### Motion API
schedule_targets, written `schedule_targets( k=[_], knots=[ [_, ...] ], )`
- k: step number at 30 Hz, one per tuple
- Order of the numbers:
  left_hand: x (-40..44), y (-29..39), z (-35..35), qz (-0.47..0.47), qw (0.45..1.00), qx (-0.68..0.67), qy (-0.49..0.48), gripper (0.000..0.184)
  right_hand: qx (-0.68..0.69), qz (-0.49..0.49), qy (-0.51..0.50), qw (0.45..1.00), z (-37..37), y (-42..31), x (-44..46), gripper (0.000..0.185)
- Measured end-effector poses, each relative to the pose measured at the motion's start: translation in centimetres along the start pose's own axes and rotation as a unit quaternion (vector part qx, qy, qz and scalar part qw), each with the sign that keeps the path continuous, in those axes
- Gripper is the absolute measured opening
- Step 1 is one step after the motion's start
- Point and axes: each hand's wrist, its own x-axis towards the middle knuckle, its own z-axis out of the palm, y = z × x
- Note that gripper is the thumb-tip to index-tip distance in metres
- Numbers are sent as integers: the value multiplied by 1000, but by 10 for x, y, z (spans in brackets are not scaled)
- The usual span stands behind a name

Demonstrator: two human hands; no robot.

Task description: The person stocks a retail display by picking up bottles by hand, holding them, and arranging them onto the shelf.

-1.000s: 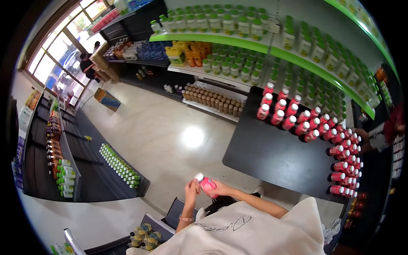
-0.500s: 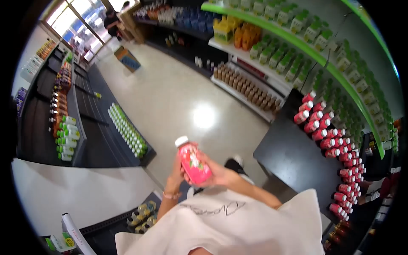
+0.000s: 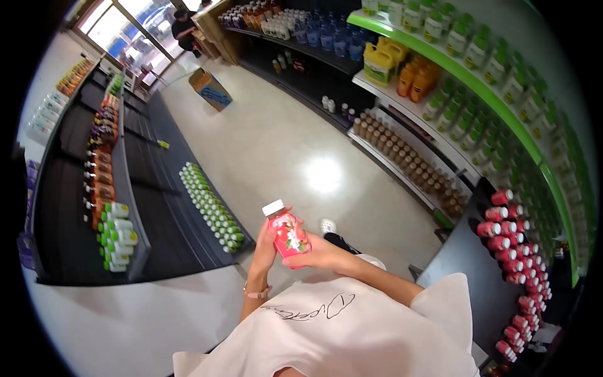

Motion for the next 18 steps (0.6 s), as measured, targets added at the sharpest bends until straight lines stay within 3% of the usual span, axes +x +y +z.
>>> schedule_targets(
  k=[1, 4, 8, 11, 18],
  knots=[
    [0, 10, -11, -7, 1000, -1, 25, 74, 22, -8, -6, 1000, 4, -13, 16, 56],
    [29, 14, -75, 26, 997, 61, -29, 58, -16, -164, -31, 986, -6, -29, 77, 67],
    [61, 59, -96, -95, 990, 101, 0, 63, -216, -85, 22, 972, -27, -70, 116, 80],
    [84, 64, -101, -119, 991, 55, 10, 63, -271, -103, 26, 957, -41, -92, 130, 76],
    [158, 45, -122, -162, 986, 43, 2, 61, -176, -44, 80, 980, -79, -97, 178, 81]
  ],
)
